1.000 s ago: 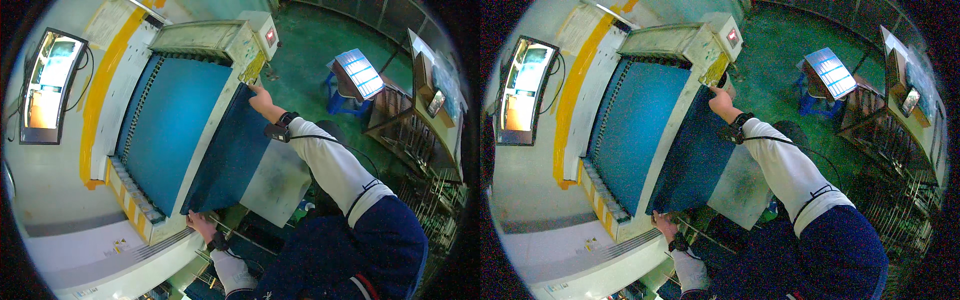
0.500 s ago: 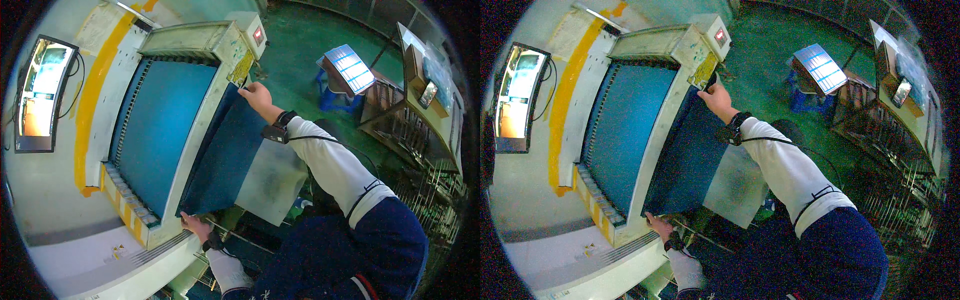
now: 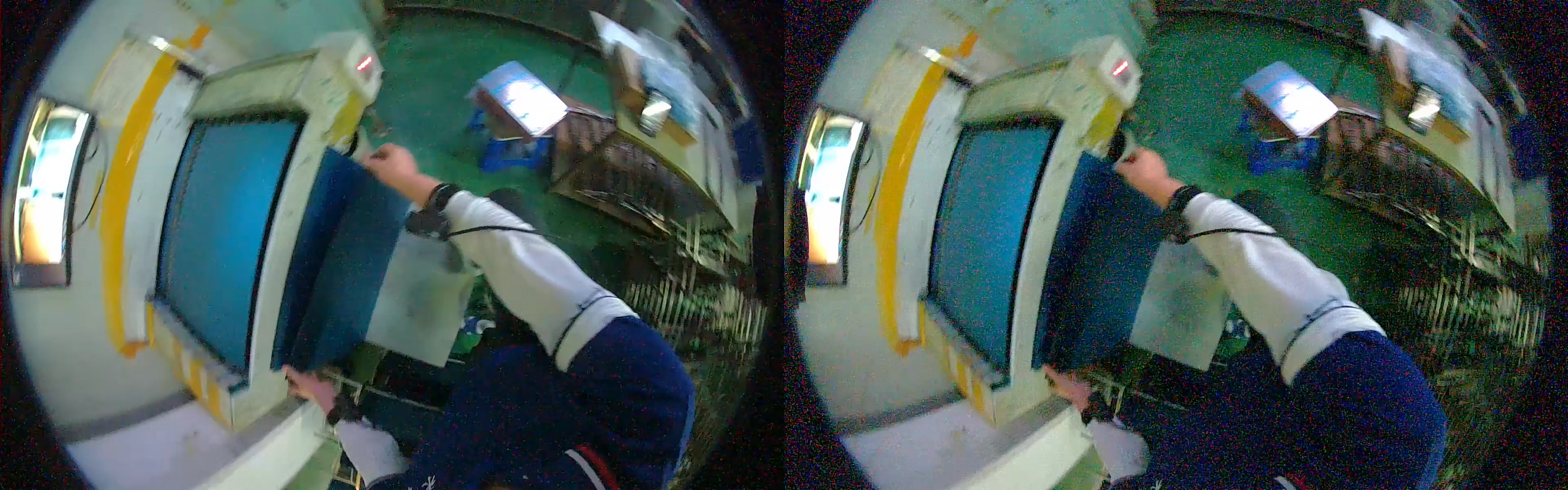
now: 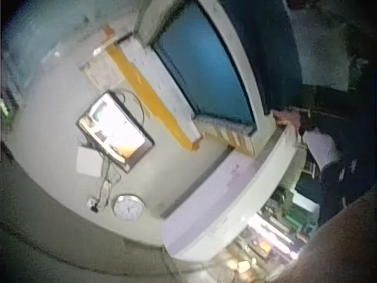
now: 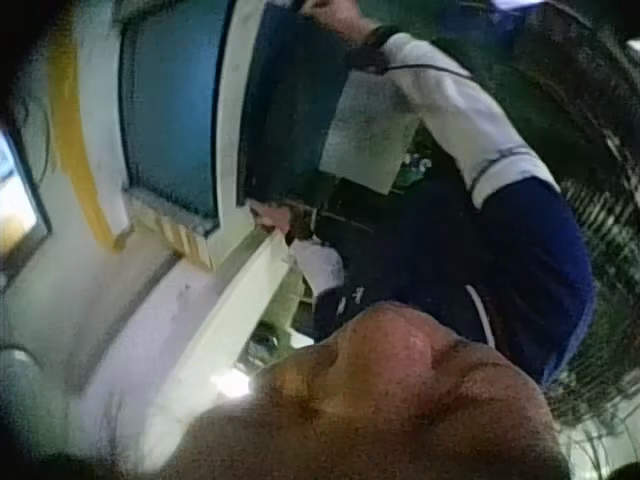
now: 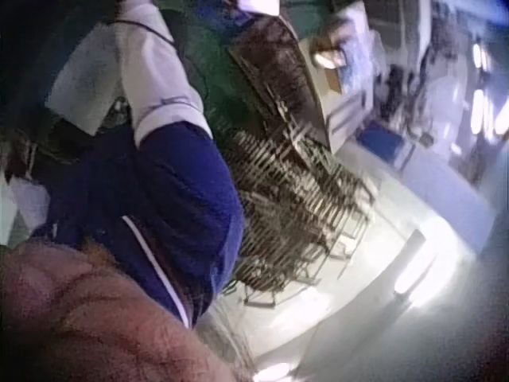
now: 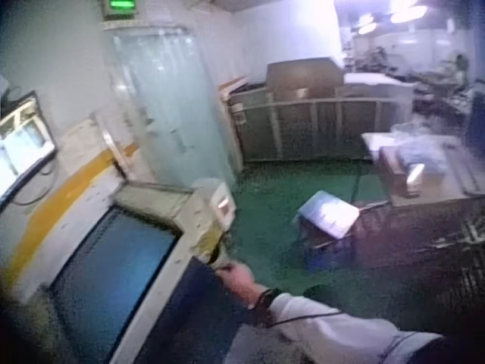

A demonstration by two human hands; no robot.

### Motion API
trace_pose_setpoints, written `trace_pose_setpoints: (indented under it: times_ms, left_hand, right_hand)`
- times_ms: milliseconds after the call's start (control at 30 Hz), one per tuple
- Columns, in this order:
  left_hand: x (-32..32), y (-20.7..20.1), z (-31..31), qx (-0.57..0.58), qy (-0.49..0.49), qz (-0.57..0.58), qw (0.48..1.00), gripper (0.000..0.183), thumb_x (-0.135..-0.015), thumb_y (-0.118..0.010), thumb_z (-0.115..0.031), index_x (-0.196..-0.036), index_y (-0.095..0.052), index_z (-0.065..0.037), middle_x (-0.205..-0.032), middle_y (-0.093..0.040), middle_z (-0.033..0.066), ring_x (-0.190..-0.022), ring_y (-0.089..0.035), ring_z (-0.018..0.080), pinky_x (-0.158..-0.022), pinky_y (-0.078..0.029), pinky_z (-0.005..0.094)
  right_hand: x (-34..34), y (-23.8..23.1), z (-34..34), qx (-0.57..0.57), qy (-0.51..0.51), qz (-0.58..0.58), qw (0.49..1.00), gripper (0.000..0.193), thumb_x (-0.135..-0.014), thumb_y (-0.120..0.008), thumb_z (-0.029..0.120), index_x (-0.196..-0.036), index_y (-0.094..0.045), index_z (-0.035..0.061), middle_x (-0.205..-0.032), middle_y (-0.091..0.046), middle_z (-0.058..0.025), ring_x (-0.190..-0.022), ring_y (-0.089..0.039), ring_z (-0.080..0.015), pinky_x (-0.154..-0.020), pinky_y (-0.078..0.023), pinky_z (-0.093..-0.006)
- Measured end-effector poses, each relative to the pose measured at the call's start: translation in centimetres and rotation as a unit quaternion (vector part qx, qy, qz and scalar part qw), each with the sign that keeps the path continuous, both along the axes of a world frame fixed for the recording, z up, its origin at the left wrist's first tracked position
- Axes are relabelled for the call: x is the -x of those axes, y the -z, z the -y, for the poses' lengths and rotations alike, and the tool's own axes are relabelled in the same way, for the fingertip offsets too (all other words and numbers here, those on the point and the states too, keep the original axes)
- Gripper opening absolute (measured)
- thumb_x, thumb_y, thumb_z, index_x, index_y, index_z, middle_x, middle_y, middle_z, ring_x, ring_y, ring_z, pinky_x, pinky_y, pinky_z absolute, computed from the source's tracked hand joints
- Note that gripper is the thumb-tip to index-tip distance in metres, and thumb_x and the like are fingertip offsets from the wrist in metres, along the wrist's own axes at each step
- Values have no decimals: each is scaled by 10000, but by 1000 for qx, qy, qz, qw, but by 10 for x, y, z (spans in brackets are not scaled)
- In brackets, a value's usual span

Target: Feeding large blue metal sheets into a processing machine one by one.

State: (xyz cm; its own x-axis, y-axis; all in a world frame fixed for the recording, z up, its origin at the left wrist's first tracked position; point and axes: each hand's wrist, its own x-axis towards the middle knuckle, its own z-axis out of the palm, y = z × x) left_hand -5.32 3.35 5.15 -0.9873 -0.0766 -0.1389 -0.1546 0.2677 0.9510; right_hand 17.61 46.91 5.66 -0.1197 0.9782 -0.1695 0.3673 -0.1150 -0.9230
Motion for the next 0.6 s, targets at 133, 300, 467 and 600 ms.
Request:
trace_pose_setpoints:
  times_ms: [133, 300, 467, 600]
  left_hand:
    - [9, 5, 41, 10, 12, 22, 1000, 510, -915, -510, -391, -1322, -406, -100, -1221, -501, 113, -955, -523, 273, -814, -450, 414]
    - [11, 29, 38, 28, 20, 31, 999, 533, -915, -479, -433, -1328, -435, -99, -1068, -547, 89, -834, -518, 256, -765, -444, 428]
    - [61, 92, 57, 49, -65, 19, 997, 643, -847, -547, -530, -1325, -469, -107, -874, -569, 86, -682, -509, 235, -707, -450, 433]
    - [198, 132, 99, -276, -470, -321, 775, 732, -792, -602, -607, -1323, -496, -114, -719, -586, 84, -560, -501, 219, -660, -456, 437]
  right_hand:
    - [8, -13, 23, -29, 35, -25, 999, 314, -721, -698, 306, -889, -677, 42, -877, -678, -145, -819, -648, -292, -742, -506, -392]
    - [-9, -13, 38, -112, 120, -63, 984, 250, -758, -661, 175, -965, -649, 35, -933, -659, -182, -903, -609, -376, -792, -484, -428]
    - [-17, -19, 58, -121, 93, -28, 988, 346, -766, -694, 264, -947, -571, -4, -1010, -592, -213, -939, -581, -378, -815, -474, -439]
    - [19, -55, 82, -104, 38, -53, 992, 340, -775, -686, 256, -960, -564, -3, -1019, -588, -216, -959, -577, -379, -830, -470, -442]
